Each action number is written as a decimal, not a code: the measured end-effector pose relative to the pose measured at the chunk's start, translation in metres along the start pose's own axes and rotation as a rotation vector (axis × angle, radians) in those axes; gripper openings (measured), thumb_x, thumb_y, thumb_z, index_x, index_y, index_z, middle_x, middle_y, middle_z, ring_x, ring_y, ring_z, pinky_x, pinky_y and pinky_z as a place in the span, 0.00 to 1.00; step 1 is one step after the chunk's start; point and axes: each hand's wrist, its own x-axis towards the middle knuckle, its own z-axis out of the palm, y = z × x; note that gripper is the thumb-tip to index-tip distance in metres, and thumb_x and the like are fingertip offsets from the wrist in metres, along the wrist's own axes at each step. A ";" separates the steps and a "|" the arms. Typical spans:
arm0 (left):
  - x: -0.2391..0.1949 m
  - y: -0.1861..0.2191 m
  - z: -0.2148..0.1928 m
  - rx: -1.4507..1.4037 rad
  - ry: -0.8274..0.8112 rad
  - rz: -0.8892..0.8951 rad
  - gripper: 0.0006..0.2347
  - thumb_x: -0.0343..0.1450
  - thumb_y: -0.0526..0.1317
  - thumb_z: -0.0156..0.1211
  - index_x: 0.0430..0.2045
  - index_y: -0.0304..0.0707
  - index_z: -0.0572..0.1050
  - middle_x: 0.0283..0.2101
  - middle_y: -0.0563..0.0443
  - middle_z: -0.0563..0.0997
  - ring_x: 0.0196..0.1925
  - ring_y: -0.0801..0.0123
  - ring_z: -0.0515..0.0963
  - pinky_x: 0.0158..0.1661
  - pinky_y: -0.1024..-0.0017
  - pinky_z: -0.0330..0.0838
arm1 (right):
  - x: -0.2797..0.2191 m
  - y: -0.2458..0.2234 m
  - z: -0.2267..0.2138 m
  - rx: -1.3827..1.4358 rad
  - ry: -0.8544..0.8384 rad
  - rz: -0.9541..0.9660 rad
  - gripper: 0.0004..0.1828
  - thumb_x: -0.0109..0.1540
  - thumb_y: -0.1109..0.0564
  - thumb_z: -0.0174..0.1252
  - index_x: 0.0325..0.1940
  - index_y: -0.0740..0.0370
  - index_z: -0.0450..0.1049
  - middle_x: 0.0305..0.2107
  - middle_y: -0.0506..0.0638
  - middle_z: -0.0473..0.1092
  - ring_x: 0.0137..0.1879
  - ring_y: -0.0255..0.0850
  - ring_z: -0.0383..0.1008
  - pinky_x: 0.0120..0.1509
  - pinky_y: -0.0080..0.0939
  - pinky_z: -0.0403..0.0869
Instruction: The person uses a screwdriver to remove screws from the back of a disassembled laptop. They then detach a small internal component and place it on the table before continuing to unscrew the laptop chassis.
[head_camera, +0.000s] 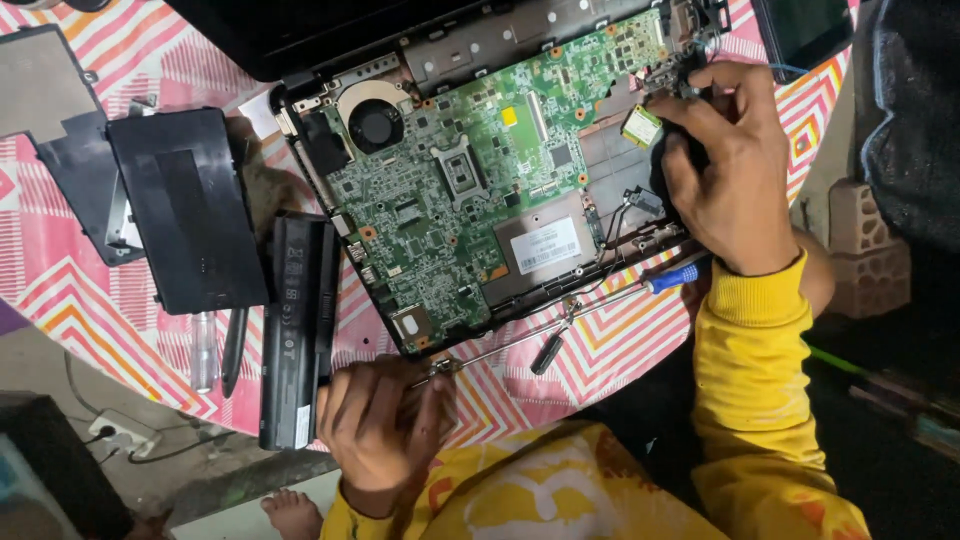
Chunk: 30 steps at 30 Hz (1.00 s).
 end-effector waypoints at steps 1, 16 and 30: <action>-0.001 -0.002 0.002 0.034 0.013 0.019 0.08 0.71 0.44 0.57 0.24 0.43 0.79 0.30 0.53 0.78 0.30 0.60 0.73 0.31 0.65 0.61 | 0.001 0.001 0.001 0.013 -0.017 -0.007 0.13 0.67 0.71 0.55 0.54 0.74 0.78 0.50 0.65 0.58 0.50 0.57 0.64 0.52 0.54 0.65; -0.002 0.004 0.003 0.074 -0.003 -0.028 0.12 0.71 0.45 0.55 0.19 0.39 0.76 0.24 0.48 0.73 0.25 0.57 0.67 0.28 0.63 0.56 | -0.010 0.006 -0.014 0.118 -0.321 0.105 0.29 0.57 0.54 0.68 0.57 0.68 0.67 0.55 0.61 0.56 0.62 0.56 0.62 0.63 0.54 0.66; -0.008 -0.005 0.009 0.054 0.022 0.003 0.10 0.70 0.46 0.57 0.22 0.43 0.79 0.28 0.56 0.79 0.29 0.63 0.72 0.30 0.67 0.59 | -0.004 -0.002 -0.005 0.193 -0.211 -0.095 0.18 0.66 0.55 0.59 0.58 0.66 0.71 0.39 0.54 0.67 0.38 0.46 0.68 0.41 0.46 0.67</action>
